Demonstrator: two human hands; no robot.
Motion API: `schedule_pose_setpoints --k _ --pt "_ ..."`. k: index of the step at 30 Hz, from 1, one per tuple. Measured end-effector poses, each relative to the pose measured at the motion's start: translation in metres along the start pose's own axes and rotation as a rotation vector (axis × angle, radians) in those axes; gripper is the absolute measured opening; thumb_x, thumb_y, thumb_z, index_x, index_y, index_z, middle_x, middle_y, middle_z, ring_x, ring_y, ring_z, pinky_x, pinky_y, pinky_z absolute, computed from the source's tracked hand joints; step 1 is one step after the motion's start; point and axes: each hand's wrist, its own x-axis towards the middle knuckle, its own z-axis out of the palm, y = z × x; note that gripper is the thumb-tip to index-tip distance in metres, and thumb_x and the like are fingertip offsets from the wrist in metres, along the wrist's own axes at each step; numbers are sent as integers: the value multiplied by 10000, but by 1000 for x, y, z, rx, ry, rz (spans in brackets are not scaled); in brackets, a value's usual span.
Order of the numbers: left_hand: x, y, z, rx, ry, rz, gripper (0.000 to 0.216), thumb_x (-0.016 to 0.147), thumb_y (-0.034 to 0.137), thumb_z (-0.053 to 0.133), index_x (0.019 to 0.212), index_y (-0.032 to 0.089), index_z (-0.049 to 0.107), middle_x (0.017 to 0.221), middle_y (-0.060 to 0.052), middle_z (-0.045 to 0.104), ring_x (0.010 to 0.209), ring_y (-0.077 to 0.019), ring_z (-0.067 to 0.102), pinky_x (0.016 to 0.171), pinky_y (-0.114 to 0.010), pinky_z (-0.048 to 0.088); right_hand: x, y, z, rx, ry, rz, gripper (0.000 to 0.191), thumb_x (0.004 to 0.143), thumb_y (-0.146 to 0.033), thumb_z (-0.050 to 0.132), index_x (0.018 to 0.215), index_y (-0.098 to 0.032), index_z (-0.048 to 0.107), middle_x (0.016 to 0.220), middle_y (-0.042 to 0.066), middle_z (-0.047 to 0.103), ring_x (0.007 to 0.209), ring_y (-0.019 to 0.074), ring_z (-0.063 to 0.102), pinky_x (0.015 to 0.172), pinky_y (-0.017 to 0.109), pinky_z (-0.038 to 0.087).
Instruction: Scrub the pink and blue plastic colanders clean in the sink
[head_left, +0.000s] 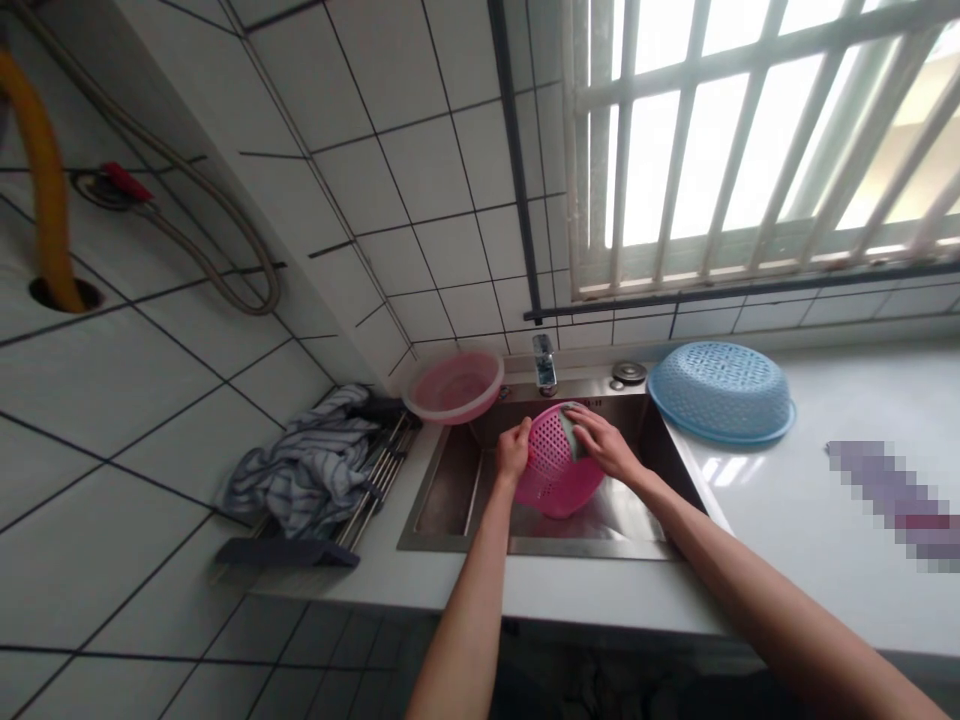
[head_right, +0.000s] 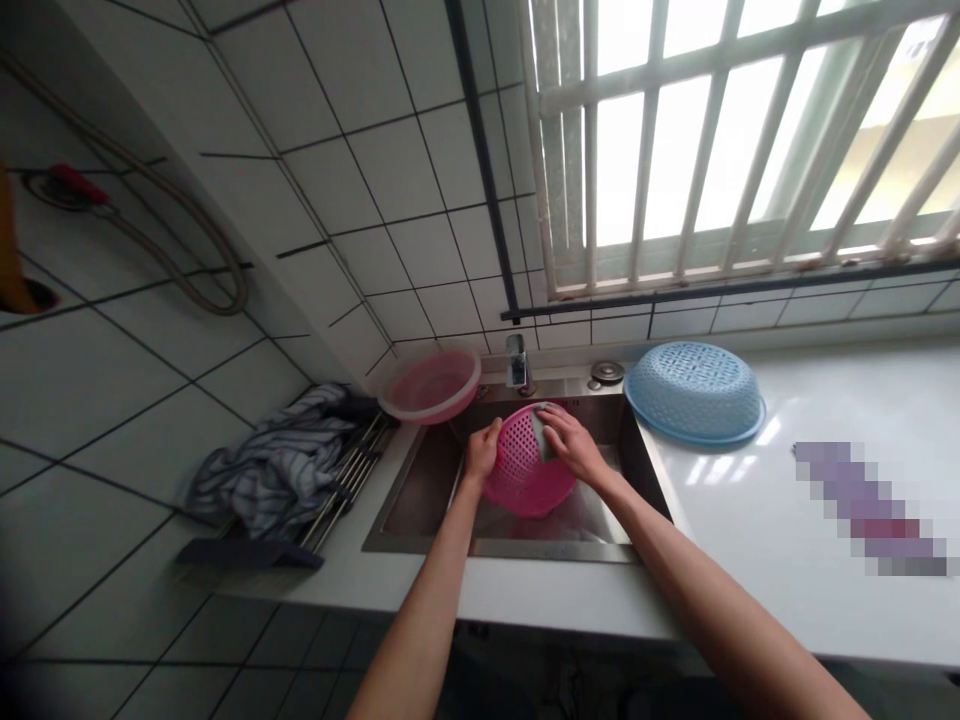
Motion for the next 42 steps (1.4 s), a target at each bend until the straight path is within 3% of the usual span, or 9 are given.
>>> schedule_pose_setpoints --k 4,13,17,22,27,30,33,39,42 --pt "4 -9 2 -139 2 -43 687 795 846 585 588 191 560 523 35 442 558 -128 384 570 -272 268 0 7 -7 45 19 56 464 1083 -406 434 1485 -268 621 1526 93 599 1443 281 544 1233 547 411" --pt "7 -12 0 -189 37 -77 723 708 890 630 596 176 599 563 28 476 616 -134 412 597 -272 298 -6 -52 19 -157 -295 -368 440 1077 -266 483 1496 -335 600 1504 27 625 1511 263 460 1293 595 281" --pt "6 -13 6 -255 5 -56 731 742 898 598 635 175 612 591 21 502 622 -136 423 610 -272 315 1 -30 6 -127 -139 -232 461 1103 -325 415 1540 -291 557 1540 57 589 1514 259 456 1271 548 359" --pt "6 -12 17 -227 -59 1 707 797 879 557 650 187 577 602 26 496 611 -132 402 608 -271 316 1 -2 -6 -162 -66 -122 527 1100 -413 412 1606 -273 462 1641 69 466 1561 279 374 1303 577 284" --pt "0 -5 17 -29 -103 74 539 971 663 469 745 197 622 754 -39 649 715 -180 539 709 -282 393 -2 1 -1 -192 -122 -102 527 1108 -410 374 1604 -255 467 1626 88 487 1561 290 372 1296 594 286" --pt "-8 3 11 241 63 95 372 1034 439 435 847 221 670 876 -76 722 808 -208 622 760 -284 390 -3 -6 6 -222 -149 -129 532 1104 -393 403 1616 -253 445 1635 83 474 1567 291 359 1296 582 297" --pt "-12 8 5 333 167 65 320 1038 360 431 957 246 718 997 -113 769 894 -244 677 784 -297 391 -6 -19 20 -265 -164 -172 546 1086 -334 465 1624 -252 429 1656 85 441 1585 313 315 1283 594 318" --pt "1 0 -4 150 183 -290 526 945 643 546 654 233 699 714 -159 724 850 -340 691 717 -336 384 -8 -42 34 -266 -286 -357 527 1056 -246 536 1577 -316 500 1598 56 528 1569 289 352 1287 598 298" --pt "6 -8 -6 56 186 -293 578 885 713 584 559 238 635 564 -97 615 741 -300 646 660 -321 348 -3 -34 20 -205 -247 -310 484 1078 -298 506 1561 -308 525 1601 49 526 1561 273 371 1292 561 313"
